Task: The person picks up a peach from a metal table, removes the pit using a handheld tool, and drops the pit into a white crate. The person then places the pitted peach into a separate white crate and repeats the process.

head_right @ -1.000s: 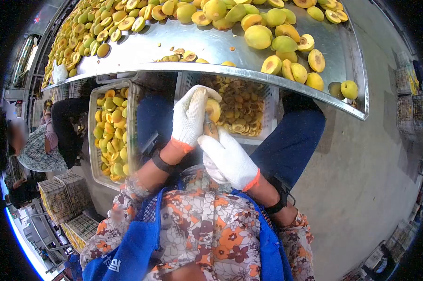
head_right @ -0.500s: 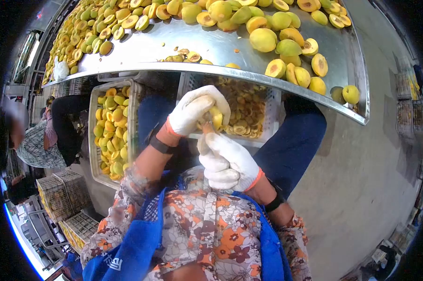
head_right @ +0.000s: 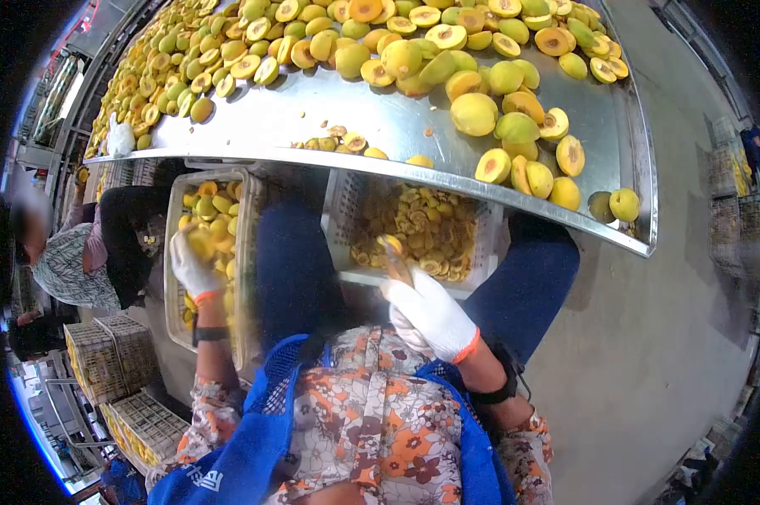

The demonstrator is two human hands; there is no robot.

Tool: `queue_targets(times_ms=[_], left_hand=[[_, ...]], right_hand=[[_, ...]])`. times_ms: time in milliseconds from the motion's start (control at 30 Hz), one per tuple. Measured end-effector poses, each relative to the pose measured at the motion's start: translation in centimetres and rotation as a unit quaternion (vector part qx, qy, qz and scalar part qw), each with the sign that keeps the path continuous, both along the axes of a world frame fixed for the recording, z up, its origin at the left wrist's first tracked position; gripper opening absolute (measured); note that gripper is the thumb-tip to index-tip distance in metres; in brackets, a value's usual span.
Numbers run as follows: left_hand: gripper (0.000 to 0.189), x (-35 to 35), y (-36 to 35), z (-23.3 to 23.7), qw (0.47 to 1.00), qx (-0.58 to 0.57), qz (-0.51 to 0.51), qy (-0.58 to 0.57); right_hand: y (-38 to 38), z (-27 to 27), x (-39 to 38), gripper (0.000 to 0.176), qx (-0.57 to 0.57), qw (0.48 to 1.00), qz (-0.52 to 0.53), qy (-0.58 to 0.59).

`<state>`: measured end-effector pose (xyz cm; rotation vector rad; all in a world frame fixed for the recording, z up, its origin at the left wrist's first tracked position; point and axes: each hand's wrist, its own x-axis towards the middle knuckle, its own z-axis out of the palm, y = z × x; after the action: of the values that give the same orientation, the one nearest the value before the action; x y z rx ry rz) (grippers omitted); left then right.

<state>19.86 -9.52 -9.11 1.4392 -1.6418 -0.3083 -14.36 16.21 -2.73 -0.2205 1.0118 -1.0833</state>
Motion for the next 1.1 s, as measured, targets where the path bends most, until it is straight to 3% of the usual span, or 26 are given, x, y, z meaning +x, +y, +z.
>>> queue_targets(times_ms=[33, 67, 100, 133, 167, 200, 233, 300, 367, 400, 433, 500, 600, 667, 700, 767, 800, 833, 867, 900, 967, 1033, 1100], left_hand=[[0.029, 4.7, -1.9, -1.3, 0.991, 0.079, 0.042, 0.100], [0.027, 6.5, -2.2, -0.4, 0.983, 0.149, 0.085, -0.065], [0.026, 8.2, -2.6, 0.6, 0.941, 0.214, 0.127, -0.228], [0.027, 12.3, -4.5, -1.6, 0.871, 0.223, 0.097, -0.426], [0.027, 11.3, -5.0, -0.8, 0.871, 0.221, 0.097, -0.428], [0.028, 8.9, -5.7, 0.9, 0.886, 0.023, 0.032, -0.462], [0.030, 5.9, -6.1, 2.7, 0.862, -0.175, -0.034, -0.475], [0.032, -5.2, -6.1, 6.2, 0.970, -0.118, -0.093, -0.193], [0.034, -14.4, -6.5, 7.6, 0.976, -0.021, -0.143, -0.163], [0.034, -18.8, -7.2, 8.0, 0.958, -0.054, -0.246, -0.141], [0.037, -22.3, -9.1, 7.2, 0.932, -0.070, -0.326, -0.140], [0.044, -29.0, -10.0, 7.3, 0.904, -0.116, -0.346, -0.224], [0.047, -34.0, -13.7, 4.9, 0.872, -0.194, -0.323, -0.312], [0.044, -35.2, -14.0, 5.4, 0.822, -0.151, -0.315, -0.449], [0.044, -35.4, -13.6, 6.0, 0.819, -0.152, -0.320, -0.451], [0.045, -33.9, -12.1, 7.0, 0.852, -0.035, -0.275, -0.445], [0.052, -32.4, -11.9, 6.0, 0.885, -0.040, -0.269, -0.379], [0.047, -30.7, -11.1, 6.1, 0.909, -0.027, -0.275, -0.313], [0.044, -29.3, -10.2, 6.1, 0.934, 0.099, -0.317, -0.131], [0.043, -27.9, -8.6, 6.8, 0.912, 0.223, -0.340, 0.058], [0.043, -24.7, -4.6, 7.6, 0.825, 0.316, -0.357, 0.303], [0.047, -23.1, 0.4, 8.7, 0.674, 0.417, -0.360, 0.492], [0.052, -21.8, 3.8, 9.6, 0.602, 0.481, -0.403, 0.494]], right_hand=[[0.2, -0.4, -0.2, 0.019, -0.006, 1.000, 0.000, -0.002], [0.6, -1.0, -0.3, 0.019, 0.022, 1.000, 0.004, 0.001], [0.8, -1.3, -0.4, 0.019, 0.051, 0.999, 0.006, 0.003], [0.9, -1.4, -0.3, 0.019, 0.062, 0.998, 0.003, -0.003], [0.8, -1.5, -0.2, 0.019, 0.061, 0.998, 0.001, -0.004], [0.7, -1.5, 0.0, 0.018, 0.063, 0.998, 0.002, 0.014], [0.7, -1.6, 0.1, 0.018, 0.067, 0.997, 0.004, 0.032], [0.4, -2.3, 0.3, 0.020, 0.058, 0.998, 0.008, 0.032], [-0.1, -2.5, 0.6, 0.024, 0.065, 0.988, 0.044, 0.135], [-0.1, -2.9, 0.6, 0.032, 0.065, 0.981, 0.057, 0.172], [-0.2, -2.9, 0.5, 0.032, 0.065, 0.981, 0.055, 0.175], [-0.3, -2.8, 0.3, 0.037, 0.051, 0.960, 0.098, 0.259], [0.4, -3.3, 0.6, 0.038, 0.059, 0.958, 0.087, 0.268], [0.7, -3.6, 0.2, 0.038, 0.057, 0.953, 0.082, 0.284], [1.1, -4.3, 0.1, 0.038, 0.058, 0.955, 0.077, 0.281], [2.2, -6.0, 0.2, 0.039, -0.027, 0.931, 0.079, 0.356], [0.8, -3.7, 0.0, 0.040, 0.100, 0.958, 0.049, 0.265], [0.7, -4.0, -0.1, 0.040, 0.099, 0.959, 0.050, 0.262], [0.7, -4.7, -0.2, 0.041, 0.063, 0.944, 0.049, 0.319], [0.9, -5.0, -0.1, 0.042, 0.029, 0.926, 0.048, 0.374], [-0.1, -3.5, -0.3, 0.043, 0.021, 0.920, 0.057, 0.387], [-0.9, -1.0, 0.0, 0.046, -0.039, 0.885, 0.018, 0.463], [-1.4, 0.8, 0.5, 0.040, -0.050, 0.884, 0.005, 0.464]])
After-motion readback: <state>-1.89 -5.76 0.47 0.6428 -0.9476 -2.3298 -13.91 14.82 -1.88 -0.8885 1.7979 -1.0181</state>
